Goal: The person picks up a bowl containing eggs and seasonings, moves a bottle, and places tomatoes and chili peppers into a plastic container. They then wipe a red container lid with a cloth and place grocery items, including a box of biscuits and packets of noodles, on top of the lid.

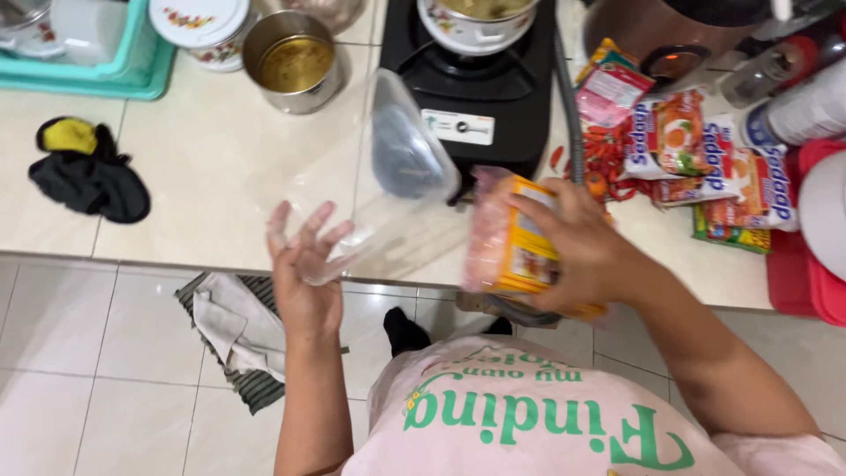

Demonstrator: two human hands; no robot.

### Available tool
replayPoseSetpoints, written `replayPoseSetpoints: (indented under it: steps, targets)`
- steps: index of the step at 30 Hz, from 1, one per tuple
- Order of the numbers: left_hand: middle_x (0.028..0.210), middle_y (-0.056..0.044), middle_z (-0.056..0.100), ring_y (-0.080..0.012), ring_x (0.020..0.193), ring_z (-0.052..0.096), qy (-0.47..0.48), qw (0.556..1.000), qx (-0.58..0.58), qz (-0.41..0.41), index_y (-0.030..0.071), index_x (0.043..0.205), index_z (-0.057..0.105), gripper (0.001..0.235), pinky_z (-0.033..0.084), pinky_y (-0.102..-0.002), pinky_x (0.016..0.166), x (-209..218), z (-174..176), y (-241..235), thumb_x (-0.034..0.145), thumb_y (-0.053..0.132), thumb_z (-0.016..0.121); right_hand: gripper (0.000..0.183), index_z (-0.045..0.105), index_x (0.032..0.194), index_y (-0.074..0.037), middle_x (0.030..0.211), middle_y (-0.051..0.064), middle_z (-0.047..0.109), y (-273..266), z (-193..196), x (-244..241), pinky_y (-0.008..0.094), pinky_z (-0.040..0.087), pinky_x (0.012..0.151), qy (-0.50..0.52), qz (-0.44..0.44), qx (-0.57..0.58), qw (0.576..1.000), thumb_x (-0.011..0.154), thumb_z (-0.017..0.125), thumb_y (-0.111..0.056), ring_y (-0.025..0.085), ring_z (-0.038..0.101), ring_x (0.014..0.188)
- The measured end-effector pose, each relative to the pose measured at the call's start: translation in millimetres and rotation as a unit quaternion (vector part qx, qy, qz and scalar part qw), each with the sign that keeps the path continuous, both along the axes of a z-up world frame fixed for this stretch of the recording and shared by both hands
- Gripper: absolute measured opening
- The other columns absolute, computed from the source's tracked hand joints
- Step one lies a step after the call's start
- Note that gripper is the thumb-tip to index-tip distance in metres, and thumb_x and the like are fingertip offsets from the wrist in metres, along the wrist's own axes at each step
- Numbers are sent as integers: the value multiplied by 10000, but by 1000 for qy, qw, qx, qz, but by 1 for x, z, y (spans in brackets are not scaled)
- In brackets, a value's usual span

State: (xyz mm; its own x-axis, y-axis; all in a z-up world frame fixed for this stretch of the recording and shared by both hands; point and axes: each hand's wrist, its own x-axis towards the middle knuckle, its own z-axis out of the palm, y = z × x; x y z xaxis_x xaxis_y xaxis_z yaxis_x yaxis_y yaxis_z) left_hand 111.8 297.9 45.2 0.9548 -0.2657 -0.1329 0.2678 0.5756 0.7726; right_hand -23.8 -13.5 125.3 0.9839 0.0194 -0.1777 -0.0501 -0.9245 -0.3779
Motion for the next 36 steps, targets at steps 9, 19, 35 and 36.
replayPoseSetpoints:
  steps: [9,19,35,36]
  targets:
    - [1430,-252,564,-389,1219,628,-65,989,7,130,151,1603,238,699,490,-586,1068,18,-7,120,993,261,562,1266,359,1539,-160,1522,331,258,158,-59,131,598,217,1146,-25,119,62,991,470,948,-500,532,214,1416]
    - [1423,-299,512,-379,1150,613,-3,995,91,47,170,1606,171,727,521,-592,987,22,-4,122,972,264,513,1012,480,1507,-66,1455,310,400,211,-147,193,581,267,1079,-178,27,35,983,735,848,-608,476,396,1277]
    - [1258,-140,565,-249,1067,658,24,951,79,-298,168,1494,277,657,634,-387,674,13,-33,-50,896,158,548,194,647,1105,-46,1194,85,569,-13,-156,-42,265,562,827,-421,-405,208,784,925,690,10,152,642,1011]
    - [1253,-132,570,-245,1047,663,25,941,104,-321,165,1479,298,626,636,-387,655,9,-34,-64,899,145,534,193,632,1123,-51,1159,62,592,-30,-161,-61,250,562,796,-407,-470,202,757,941,686,-17,141,666,977]
